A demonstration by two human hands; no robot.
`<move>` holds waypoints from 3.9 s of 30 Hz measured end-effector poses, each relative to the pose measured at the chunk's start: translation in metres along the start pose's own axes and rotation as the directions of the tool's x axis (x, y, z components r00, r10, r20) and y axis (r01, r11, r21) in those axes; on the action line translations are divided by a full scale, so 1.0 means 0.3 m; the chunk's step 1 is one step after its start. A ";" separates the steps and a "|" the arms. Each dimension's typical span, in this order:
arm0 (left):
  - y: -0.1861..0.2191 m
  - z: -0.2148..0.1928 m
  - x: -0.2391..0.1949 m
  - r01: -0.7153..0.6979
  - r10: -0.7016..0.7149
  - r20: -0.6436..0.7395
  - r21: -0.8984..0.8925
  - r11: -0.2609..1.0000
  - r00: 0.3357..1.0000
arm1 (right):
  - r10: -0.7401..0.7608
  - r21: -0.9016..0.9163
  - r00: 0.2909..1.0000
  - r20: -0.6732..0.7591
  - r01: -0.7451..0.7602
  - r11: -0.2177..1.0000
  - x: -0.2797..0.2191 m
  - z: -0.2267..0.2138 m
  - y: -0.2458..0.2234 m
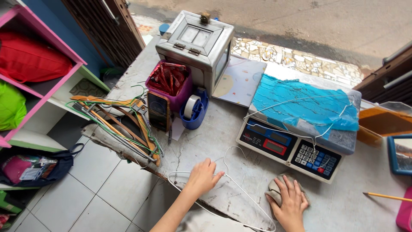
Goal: The person wipes several metal clothes hangers with a cloth on a cluttered counter. They handle each hanger one at a time, wiping the surface and then placing it aside. The person also wipes the counter surface between hangers.
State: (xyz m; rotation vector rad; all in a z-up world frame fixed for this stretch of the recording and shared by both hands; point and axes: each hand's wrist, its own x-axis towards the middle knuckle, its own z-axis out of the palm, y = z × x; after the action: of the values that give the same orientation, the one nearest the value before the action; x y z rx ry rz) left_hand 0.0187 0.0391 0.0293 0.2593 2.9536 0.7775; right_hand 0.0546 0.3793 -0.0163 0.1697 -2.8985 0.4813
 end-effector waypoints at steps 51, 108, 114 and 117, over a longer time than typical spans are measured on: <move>-0.878 -0.536 0.146 0.416 -0.343 -0.520 0.026 0.909 0.782 | 0.294 0.101 0.944 -0.147 -0.281 0.954 0.185 -0.128 -0.233; -0.198 -0.527 -0.019 0.054 -0.026 0.312 -0.082 0.995 0.950 | -0.026 0.306 0.993 0.112 -0.009 0.952 0.371 -0.669 -0.771; -0.263 -0.345 0.032 -0.006 0.010 0.071 -0.047 0.999 0.997 | 0.053 0.421 0.977 0.208 -0.138 0.896 0.483 -0.361 -0.648; -0.244 -0.331 0.011 0.085 -0.083 0.153 -0.004 0.996 0.985 | 0.056 0.452 0.980 0.192 -0.139 0.881 0.477 -0.336 -0.621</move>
State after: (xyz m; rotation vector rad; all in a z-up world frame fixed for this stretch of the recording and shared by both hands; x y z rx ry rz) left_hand -0.0067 -0.0708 0.0793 0.1835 2.7964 0.7282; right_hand -0.0400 0.2259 0.1650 0.1388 -2.9086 1.2375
